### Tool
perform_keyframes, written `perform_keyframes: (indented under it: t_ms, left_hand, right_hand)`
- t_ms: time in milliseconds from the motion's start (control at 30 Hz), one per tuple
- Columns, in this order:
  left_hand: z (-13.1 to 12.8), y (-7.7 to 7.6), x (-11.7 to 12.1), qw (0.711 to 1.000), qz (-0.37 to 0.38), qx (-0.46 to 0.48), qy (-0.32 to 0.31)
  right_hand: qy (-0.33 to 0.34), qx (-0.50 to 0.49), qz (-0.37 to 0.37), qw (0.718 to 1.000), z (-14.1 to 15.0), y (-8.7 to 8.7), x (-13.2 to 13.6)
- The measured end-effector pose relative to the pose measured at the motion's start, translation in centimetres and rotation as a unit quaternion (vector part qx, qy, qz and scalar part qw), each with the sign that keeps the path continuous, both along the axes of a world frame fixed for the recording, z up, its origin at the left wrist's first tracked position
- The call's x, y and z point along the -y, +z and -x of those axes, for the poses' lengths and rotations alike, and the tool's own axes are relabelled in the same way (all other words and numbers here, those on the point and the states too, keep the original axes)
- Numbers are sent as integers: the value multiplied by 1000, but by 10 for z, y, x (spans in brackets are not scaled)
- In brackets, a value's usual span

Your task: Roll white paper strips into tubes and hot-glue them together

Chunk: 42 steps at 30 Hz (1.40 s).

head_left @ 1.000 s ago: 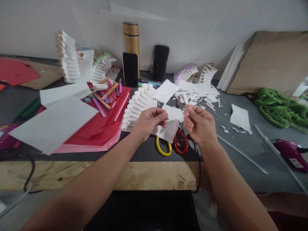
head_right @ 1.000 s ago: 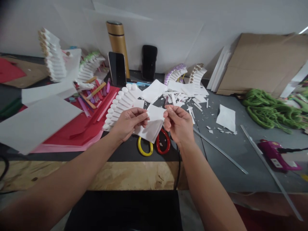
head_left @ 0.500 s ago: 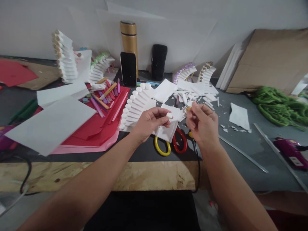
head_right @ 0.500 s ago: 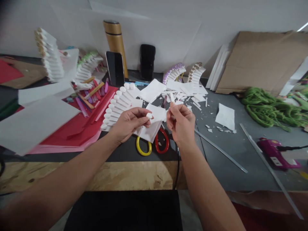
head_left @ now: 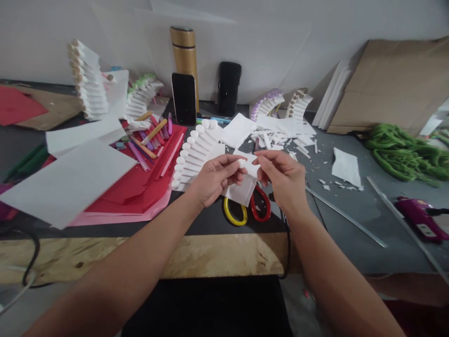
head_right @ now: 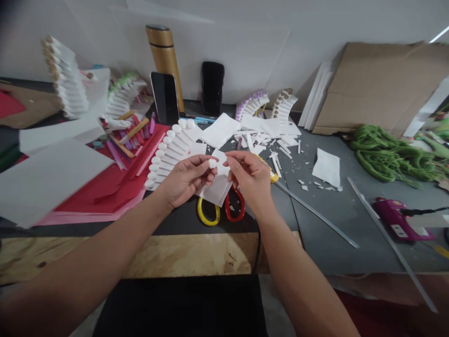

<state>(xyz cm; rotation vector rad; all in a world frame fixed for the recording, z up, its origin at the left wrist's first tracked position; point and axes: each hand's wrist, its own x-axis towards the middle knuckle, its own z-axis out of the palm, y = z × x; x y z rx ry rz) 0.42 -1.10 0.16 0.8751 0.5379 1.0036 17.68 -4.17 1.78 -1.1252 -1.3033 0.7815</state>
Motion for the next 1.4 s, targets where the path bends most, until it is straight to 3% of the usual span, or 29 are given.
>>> perform_keyframes:
  t_ms: [200,367,467,600,700,867,933,1233,1400]
  left_hand:
    - [0,1,-1,999,31,13,-19]
    - [-1,-1,0,999,18,2,-36]
    - [-1,-2,0,999,5,-14,-42]
    - [-2,-2,1,999,-4,-39,-25]
    - [-3,-1,1,999,1,-45,-12]
    - [-5,-2,0,998,17,-52,26]
    - [-6,-3,1,998,29,-54,31]
    - [-9,-5,0,996,63,-39,43]
    - [-7,-4,-3,994,84,-40,55]
  right_hand:
    - [43,2,10,999,3,2,4]
    - [57,64,-4,996,6,3,6]
    - [31,107,-24,994,7,3,5]
    - [-61,164,3,985,-1,12,9]
    - [-88,319,68,941,-5,25,21]
    - [28,594,171,785,12,31,48]
    - [19,631,201,749,23,28,53]
    - [-38,639,222,736,44,21,46]
    - [-28,605,252,755,38,21,39]
